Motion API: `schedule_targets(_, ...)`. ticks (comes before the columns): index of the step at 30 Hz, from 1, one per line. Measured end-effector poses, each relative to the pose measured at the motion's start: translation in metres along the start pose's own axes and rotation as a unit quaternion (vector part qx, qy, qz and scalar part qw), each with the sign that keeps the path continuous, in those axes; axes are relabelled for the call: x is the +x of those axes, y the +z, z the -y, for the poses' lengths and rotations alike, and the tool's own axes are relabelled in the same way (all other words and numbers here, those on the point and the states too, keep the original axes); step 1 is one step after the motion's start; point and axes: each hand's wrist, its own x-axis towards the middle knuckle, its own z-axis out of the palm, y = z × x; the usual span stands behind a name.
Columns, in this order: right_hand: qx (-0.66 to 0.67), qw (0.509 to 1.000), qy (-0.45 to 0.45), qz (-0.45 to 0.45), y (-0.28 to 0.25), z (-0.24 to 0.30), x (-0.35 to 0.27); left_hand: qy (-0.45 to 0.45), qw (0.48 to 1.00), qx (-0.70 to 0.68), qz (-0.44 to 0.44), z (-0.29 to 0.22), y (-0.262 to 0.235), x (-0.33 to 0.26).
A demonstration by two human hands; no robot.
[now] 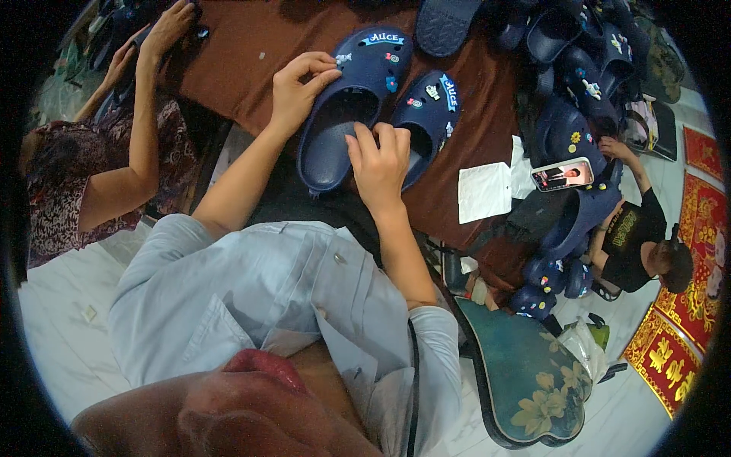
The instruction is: Applying decorative charms to blue foam clogs.
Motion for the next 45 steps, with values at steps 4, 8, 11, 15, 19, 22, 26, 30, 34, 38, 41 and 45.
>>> schedule_targets(4,0.003,1.000,0.011,-0.001,-0.001,0.000,0.002,0.036,0.998,0.032,0.035,-0.002,-0.008,-0.007)
schedule_targets(8,-0.003,1.000,-0.002,-0.006,0.001,-0.002,0.003,0.177,0.976,0.118,0.053,0.000,-0.014,-0.007)
schedule_targets(11,0.007,1.000,-0.006,-0.005,-0.001,-0.001,0.005,0.238,0.960,0.136,0.057,0.000,-0.017,-0.005)
schedule_targets(15,0.004,1.000,-0.007,0.008,-0.001,-0.002,0.005,0.266,0.942,0.176,0.100,-0.008,-0.021,-0.002)
schedule_targets(19,0.004,1.000,-0.007,-0.004,0.004,-0.001,0.002,0.251,0.940,0.202,0.109,-0.012,-0.028,-0.006)
schedule_targets(22,-0.006,1.000,-0.013,-0.008,0.001,0.001,0.001,0.232,0.936,0.245,0.097,-0.025,-0.029,-0.015)
schedule_targets(26,0.083,0.996,-0.005,-0.027,-0.015,-0.002,-0.001,0.247,0.927,0.277,0.057,-0.048,-0.028,-0.023)
schedule_targets(30,0.040,0.981,-0.020,-0.191,-0.046,-0.023,-0.003,0.311,0.913,0.231,0.125,-0.066,-0.019,-0.042)
schedule_targets(34,0.040,0.962,0.084,-0.258,-0.075,-0.059,0.005,0.270,0.883,0.315,0.220,-0.084,0.021,-0.064)
schedule_targets(38,0.083,0.950,0.120,-0.275,-0.074,-0.102,0.019,0.184,0.840,0.429,0.278,-0.074,0.051,-0.056)
schedule_targets(41,0.140,0.940,0.145,-0.276,-0.066,-0.122,0.027,0.154,0.853,0.426,0.258,-0.059,0.066,-0.040)
schedule_targets(45,0.122,0.941,0.123,-0.291,-0.055,-0.133,0.035,0.162,0.866,0.414,0.229,-0.042,0.071,-0.036)
